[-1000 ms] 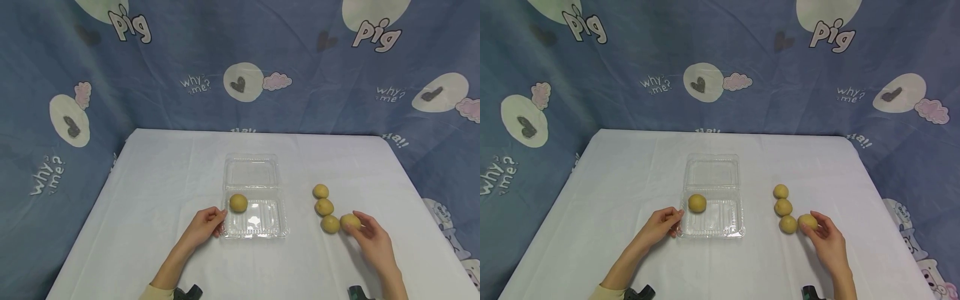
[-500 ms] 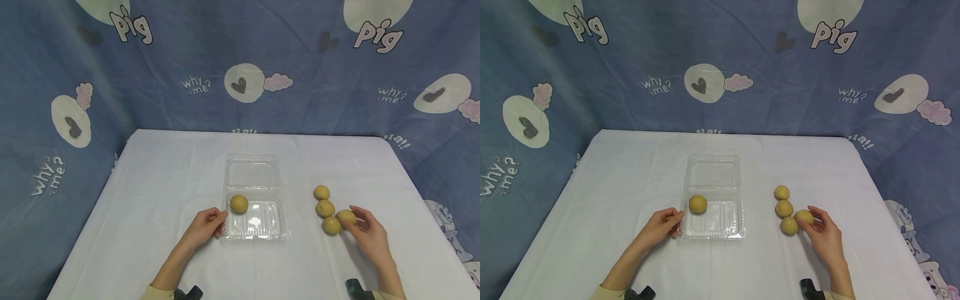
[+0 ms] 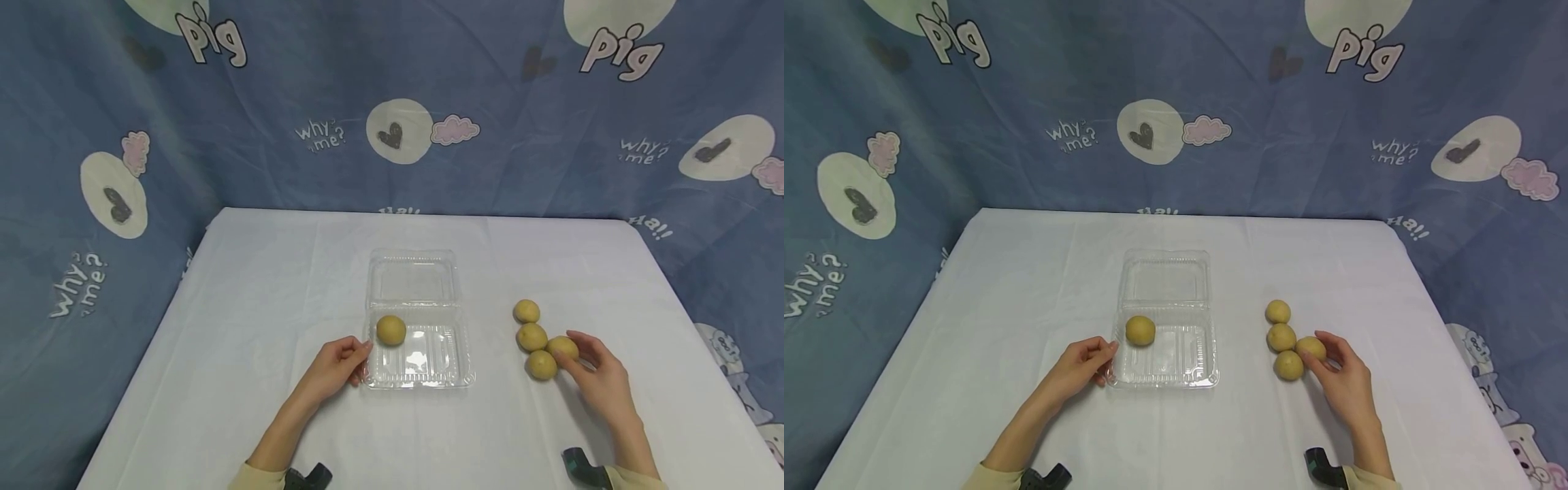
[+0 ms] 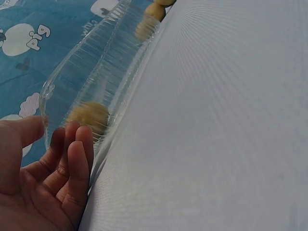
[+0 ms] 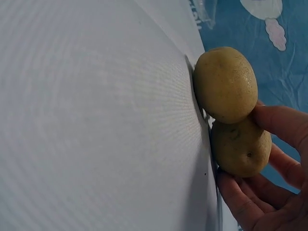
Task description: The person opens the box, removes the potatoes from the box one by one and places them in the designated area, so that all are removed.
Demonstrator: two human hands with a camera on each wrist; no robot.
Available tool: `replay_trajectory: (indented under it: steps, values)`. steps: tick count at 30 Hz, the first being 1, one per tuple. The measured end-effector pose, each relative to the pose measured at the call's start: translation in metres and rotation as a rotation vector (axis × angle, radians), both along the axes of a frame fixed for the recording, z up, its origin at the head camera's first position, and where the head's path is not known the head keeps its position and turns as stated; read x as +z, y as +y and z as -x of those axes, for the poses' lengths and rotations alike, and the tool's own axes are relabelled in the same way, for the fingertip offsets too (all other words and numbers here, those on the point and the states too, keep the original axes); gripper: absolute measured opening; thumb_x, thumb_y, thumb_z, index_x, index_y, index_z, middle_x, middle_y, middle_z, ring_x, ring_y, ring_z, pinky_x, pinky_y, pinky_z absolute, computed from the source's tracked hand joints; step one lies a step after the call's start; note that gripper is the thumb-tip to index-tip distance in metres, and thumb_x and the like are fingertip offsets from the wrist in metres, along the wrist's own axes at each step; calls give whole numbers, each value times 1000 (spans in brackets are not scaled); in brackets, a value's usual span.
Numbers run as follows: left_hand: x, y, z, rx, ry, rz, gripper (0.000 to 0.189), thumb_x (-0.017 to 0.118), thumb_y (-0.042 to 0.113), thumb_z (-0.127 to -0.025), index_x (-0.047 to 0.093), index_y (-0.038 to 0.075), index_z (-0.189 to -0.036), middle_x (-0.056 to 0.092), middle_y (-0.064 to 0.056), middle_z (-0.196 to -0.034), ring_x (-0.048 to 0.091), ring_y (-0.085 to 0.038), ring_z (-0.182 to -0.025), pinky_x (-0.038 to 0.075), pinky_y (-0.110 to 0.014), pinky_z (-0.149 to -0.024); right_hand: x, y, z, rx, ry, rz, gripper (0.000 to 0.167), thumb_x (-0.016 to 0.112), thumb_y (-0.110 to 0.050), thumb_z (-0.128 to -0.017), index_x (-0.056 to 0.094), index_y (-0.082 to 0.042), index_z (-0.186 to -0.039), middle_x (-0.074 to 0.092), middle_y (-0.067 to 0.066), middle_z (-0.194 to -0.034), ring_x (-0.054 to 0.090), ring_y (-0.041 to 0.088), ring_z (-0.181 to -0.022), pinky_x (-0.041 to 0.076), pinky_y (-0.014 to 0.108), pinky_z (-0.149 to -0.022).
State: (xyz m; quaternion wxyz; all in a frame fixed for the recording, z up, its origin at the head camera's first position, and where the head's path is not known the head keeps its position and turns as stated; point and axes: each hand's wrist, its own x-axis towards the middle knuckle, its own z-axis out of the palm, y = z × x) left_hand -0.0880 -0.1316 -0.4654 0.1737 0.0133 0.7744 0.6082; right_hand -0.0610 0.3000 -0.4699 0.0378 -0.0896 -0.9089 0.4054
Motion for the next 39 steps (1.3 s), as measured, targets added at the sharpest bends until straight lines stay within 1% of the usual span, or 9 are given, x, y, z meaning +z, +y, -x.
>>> replay_trajectory:
  steps: [4,12,18,21,25,28,31,36,39]
  values:
    - [15,2,-4,-5,13,-7,28,56,17,-101,58,-6,-85,56,-5,-64,53,-16,-57,49,-26,-54,0,0,0,12,-1,3,54,66,-33,-95,51,0,-134,56,22,-130,53,39,-119,50,27,-91]
    - [-18,-1,4,19,-4,19,29,57,22,-101,59,-3,-86,55,-2,-64,52,-15,-57,48,-25,-53,-1,0,-1,20,-27,15,54,59,-36,-99,48,2,-136,53,24,-133,50,42,-122,43,52,-97]
    - [3,3,-1,16,-3,5,27,57,17,-101,58,-5,-85,55,-4,-64,52,-17,-57,48,-25,-54,1,1,-6,5,-51,32,52,49,-37,-103,45,2,-138,47,26,-139,43,48,-127,37,61,-100]
    - [13,3,-4,10,13,-1,27,57,17,-101,58,-4,-84,55,-4,-64,52,-17,-57,48,-26,-54,0,2,-9,4,-45,16,48,46,-33,-105,45,2,-138,47,25,-139,44,47,-127,40,55,-100]
    - [15,3,-5,3,21,-10,28,57,19,-101,57,-4,-84,55,-4,-64,52,-16,-57,49,-26,-54,-2,4,-14,2,-21,4,45,42,-28,-106,44,2,-139,48,26,-137,48,45,-124,48,19,-89]
    - [17,4,-5,5,7,-17,27,57,18,-100,57,-5,-85,56,-4,-65,53,-16,-58,49,-25,-55,-3,4,-19,-15,-19,11,45,41,-26,-106,41,3,-140,48,28,-136,51,44,-121,40,1,-76]
    - [11,3,-3,6,-1,-16,27,57,16,-100,58,-6,-86,56,-5,-65,53,-16,-57,49,-25,-55,-3,2,-27,-41,-16,7,45,43,-25,-106,41,4,-140,50,28,-134,54,42,-117,39,0,-75]
    - [-11,1,2,16,0,-8,28,57,20,-101,58,-5,-87,55,-3,-65,52,-16,-57,49,-25,-54,-3,1,-42,-70,19,-17,39,47,-23,-105,48,1,-136,60,23,-124,60,-1,-98,43,3,-74]
    - [-18,-1,3,20,-3,-20,30,59,24,-100,59,-3,-87,55,-2,-65,53,-15,-58,49,-25,-53,-4,0,-51,-63,50,17,33,52,-19,-103,53,0,-131,66,21,-116,57,-14,-88,47,7,-73]
